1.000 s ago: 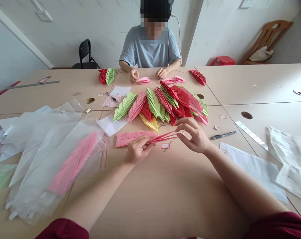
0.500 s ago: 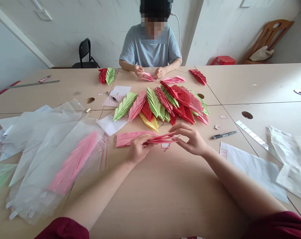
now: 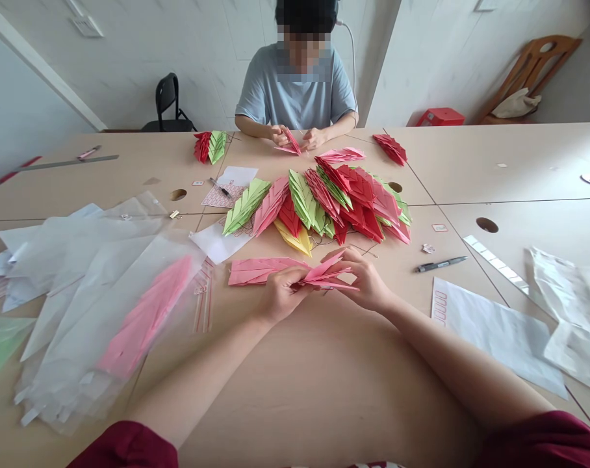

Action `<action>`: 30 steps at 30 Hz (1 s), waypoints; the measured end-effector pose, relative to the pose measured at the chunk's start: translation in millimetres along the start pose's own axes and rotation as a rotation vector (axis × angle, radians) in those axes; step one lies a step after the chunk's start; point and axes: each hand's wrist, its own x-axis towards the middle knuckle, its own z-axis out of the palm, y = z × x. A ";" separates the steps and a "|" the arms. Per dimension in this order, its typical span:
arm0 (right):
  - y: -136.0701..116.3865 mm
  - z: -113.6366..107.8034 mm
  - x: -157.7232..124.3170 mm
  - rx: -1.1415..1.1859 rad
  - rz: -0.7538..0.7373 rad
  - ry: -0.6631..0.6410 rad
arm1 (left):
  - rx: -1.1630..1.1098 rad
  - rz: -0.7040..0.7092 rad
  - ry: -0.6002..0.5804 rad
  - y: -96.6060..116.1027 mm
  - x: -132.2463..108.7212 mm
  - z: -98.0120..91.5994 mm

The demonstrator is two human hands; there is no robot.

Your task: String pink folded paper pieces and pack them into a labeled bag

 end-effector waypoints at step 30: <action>12.9 -1.3 -1.6 0.021 0.070 0.115 | 0.017 -0.048 -0.001 -9.4 1.8 -4.9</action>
